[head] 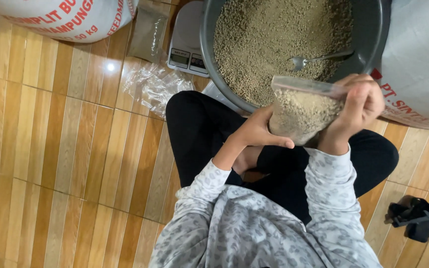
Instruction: Scooping animal feed from a basin into a small plastic bag and sealing it.
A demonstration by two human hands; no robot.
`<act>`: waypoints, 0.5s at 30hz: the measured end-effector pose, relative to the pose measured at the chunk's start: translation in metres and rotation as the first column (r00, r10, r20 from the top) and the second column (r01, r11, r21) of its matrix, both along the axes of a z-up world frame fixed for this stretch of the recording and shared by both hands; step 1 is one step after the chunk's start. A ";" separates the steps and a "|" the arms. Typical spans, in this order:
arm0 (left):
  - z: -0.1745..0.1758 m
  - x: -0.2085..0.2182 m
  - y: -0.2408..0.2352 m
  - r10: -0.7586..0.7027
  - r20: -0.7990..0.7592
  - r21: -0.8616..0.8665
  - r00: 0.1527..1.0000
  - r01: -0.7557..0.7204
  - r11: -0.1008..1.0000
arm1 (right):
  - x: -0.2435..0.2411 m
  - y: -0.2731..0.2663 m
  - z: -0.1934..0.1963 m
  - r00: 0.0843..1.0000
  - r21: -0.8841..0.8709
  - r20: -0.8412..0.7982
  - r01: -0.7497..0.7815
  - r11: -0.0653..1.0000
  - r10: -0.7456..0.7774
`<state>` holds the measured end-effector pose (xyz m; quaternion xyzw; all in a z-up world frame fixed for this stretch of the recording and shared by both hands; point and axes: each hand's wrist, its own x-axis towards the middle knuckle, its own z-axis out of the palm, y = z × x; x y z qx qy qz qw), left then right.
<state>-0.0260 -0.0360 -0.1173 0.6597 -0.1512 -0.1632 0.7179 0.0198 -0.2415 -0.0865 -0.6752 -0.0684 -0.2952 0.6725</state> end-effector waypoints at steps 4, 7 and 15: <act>-0.020 -0.005 0.002 0.086 -0.110 0.048 0.990 -0.081 0.996 | 0.001 0.027 0.004 0.946 0.049 -0.322 0.034 0.998 -0.017; -0.064 -0.008 0.004 0.171 -0.251 -0.059 0.953 -0.192 0.980 | -0.006 0.046 0.001 0.907 0.228 -0.295 -0.240 0.944 0.302; -0.066 0.000 0.028 0.354 -0.293 -0.035 0.888 -0.380 0.924 | -0.045 0.065 -0.079 0.634 0.298 -0.549 -0.461 0.836 0.545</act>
